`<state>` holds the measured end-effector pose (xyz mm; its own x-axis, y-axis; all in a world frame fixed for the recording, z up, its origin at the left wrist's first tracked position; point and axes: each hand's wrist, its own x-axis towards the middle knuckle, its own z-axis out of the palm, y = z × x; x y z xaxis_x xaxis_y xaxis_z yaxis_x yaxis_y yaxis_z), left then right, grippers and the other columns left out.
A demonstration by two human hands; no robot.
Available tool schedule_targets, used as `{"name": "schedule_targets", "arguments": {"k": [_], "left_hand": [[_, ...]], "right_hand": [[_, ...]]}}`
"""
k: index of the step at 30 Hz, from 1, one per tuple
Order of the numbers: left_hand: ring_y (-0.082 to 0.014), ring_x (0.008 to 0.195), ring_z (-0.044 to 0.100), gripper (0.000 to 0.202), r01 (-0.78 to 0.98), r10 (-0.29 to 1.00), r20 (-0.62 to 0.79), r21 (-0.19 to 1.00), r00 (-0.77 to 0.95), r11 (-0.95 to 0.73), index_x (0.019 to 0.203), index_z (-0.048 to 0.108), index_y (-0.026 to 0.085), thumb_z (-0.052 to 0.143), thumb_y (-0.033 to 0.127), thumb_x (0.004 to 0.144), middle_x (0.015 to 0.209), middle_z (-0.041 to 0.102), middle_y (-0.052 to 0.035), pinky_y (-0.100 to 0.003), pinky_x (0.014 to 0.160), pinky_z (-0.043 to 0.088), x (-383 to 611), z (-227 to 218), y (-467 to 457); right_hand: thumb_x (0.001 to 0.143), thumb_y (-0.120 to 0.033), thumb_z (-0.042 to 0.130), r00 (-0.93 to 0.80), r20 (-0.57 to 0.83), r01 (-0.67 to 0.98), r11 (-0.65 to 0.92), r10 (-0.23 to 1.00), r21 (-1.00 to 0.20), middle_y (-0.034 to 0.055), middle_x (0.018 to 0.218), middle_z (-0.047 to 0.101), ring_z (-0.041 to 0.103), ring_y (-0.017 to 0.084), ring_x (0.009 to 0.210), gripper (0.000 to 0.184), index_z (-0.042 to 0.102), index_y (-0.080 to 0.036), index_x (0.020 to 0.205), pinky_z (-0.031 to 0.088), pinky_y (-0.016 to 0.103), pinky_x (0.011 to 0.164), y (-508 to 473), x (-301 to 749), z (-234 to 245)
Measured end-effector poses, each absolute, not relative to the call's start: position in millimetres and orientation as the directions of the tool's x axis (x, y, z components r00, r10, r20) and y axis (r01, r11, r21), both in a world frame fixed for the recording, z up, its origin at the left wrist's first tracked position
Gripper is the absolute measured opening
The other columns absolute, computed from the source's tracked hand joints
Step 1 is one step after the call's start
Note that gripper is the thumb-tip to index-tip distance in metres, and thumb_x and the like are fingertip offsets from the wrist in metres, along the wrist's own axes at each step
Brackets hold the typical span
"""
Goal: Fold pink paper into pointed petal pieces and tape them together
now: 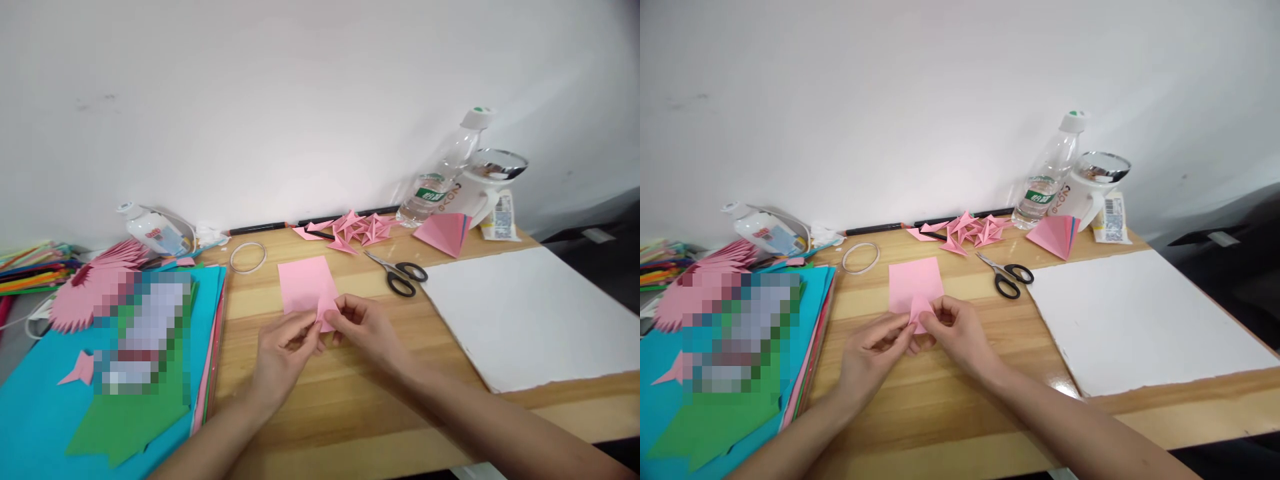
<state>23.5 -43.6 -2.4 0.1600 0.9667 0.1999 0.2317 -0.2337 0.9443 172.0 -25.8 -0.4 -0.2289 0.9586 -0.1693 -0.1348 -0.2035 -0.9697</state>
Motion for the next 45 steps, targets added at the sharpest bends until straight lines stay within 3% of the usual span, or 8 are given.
{"name": "schedule_targets", "arguments": {"k": [7, 11, 17, 23, 25, 31, 35, 45], "left_hand": [[-0.0084, 0.058, 0.061, 0.025, 0.339, 0.804, 0.519, 0.73, 0.29, -0.594, 0.1, 0.064, 0.018, 0.053, 0.007, 0.08, 0.079, 0.066, -0.0032, -0.018, 0.054, 0.053, 19.6, -4.9, -38.0], [-0.0128, 0.077, 0.064, 0.03, 0.449, 0.683, 0.616, 0.52, 0.393, -0.727, 0.11, 0.058, 0.017, 0.053, 0.009, 0.081, 0.091, 0.066, -0.0062, -0.022, 0.069, 0.055, 13.9, -8.1, -34.8], [-0.0191, 0.097, 0.06, 0.033, 0.552, 0.671, 0.44, 0.382, 0.596, -0.741, 0.114, 0.057, 0.019, 0.033, 0.016, 0.091, 0.105, 0.064, -0.0091, -0.03, 0.082, 0.051, 2.0, -4.0, -39.8], [-0.0203, 0.091, 0.06, 0.034, 0.585, 0.737, 0.353, 0.45, 0.577, -0.674, 0.118, 0.053, 0.015, 0.033, 0.018, 0.09, 0.099, 0.062, -0.0125, -0.03, 0.075, 0.051, 3.2, -5.4, -39.4], [-0.0165, 0.084, 0.06, 0.028, 0.535, 0.789, 0.362, 0.588, 0.496, -0.606, 0.11, 0.059, 0.017, 0.04, 0.017, 0.088, 0.091, 0.062, -0.009, -0.027, 0.076, 0.05, 8.9, -4.1, -38.9], [-0.0141, 0.062, 0.062, 0.024, 0.155, 0.98, -0.035, 0.988, 0.195, 0.004, 0.098, 0.065, 0.015, 0.06, 0.025, 0.076, 0.077, 0.067, -0.0043, -0.027, 0.062, 0.053, 26.0, 4.4, -39.1], [-0.0156, 0.061, 0.065, 0.019, -0.019, 0.972, -0.192, 0.98, 0.135, 0.196, 0.083, 0.066, 0.012, 0.065, 0.027, 0.071, 0.077, 0.071, -0.006, -0.029, 0.062, 0.055, 29.7, 8.1, -38.9], [-0.0127, 0.052, 0.063, 0.018, -0.012, 0.979, -0.183, 0.983, 0.092, 0.185, 0.073, 0.06, 0.013, 0.063, 0.031, 0.073, 0.068, 0.067, -0.0029, -0.026, 0.052, 0.054, 31.8, 7.2, -42.7]], "right_hand": [[0.065, -0.038, 0.069, -0.28, -0.227, -0.301, -0.31, 0.933, -0.902, -0.0017, 0.057, 0.057, 0.051, 0.009, 0.051, 0.026, 0.059, -0.014, 0.06, 0.043, 0.022, 0.053, -25.8, 172.0, 1.8], [0.063, -0.037, 0.071, -0.295, -0.272, -0.337, -0.366, 0.916, -0.868, -0.0013, 0.06, 0.059, 0.051, 0.009, 0.052, 0.025, 0.062, -0.014, 0.062, 0.042, 0.022, 0.054, -24.0, 174.2, -0.8], [0.069, -0.04, 0.066, -0.309, -0.231, -0.194, -0.299, 0.922, -0.934, -0.0012, 0.06, 0.058, 0.052, 0.009, 0.054, 0.028, 0.062, -0.013, 0.065, 0.042, 0.023, 0.059, -19.6, 180.7, 1.9], [0.064, -0.037, 0.072, -0.335, -0.154, -0.151, -0.215, 0.93, -0.965, -0.0002, 0.071, 0.06, 0.053, 0.012, 0.065, 0.028, 0.06, -0.014, 0.074, 0.042, 0.024, 0.064, -21.2, 178.9, 0.8], [0.063, -0.037, 0.073, -0.299, -0.149, -0.155, -0.202, 0.942, -0.967, -0.0018, 0.066, 0.057, 0.051, 0.01, 0.061, 0.028, 0.057, -0.014, 0.069, 0.04, 0.022, 0.06, -22.1, 177.8, -1.3], [0.069, -0.04, 0.067, -0.236, -0.136, -0.165, -0.177, 0.962, -0.97, -0.0004, 0.065, 0.057, 0.05, 0.011, 0.06, 0.028, 0.057, -0.013, 0.07, 0.039, 0.024, 0.059, -20.6, 178.6, -1.7], [0.068, -0.04, 0.068, -0.169, -0.122, -0.191, -0.154, 0.978, -0.97, -0.0013, 0.064, 0.055, 0.05, 0.011, 0.06, 0.028, 0.056, -0.014, 0.069, 0.039, 0.023, 0.059, -19.4, 178.7, -3.3], [0.066, -0.044, 0.068, -0.086, -0.172, -0.236, -0.188, 0.981, -0.953, 0.002, 0.068, 0.059, 0.054, 0.014, 0.063, 0.032, 0.057, -0.015, 0.073, 0.044, 0.026, 0.062, -29.7, 166.7, -2.7]]}}
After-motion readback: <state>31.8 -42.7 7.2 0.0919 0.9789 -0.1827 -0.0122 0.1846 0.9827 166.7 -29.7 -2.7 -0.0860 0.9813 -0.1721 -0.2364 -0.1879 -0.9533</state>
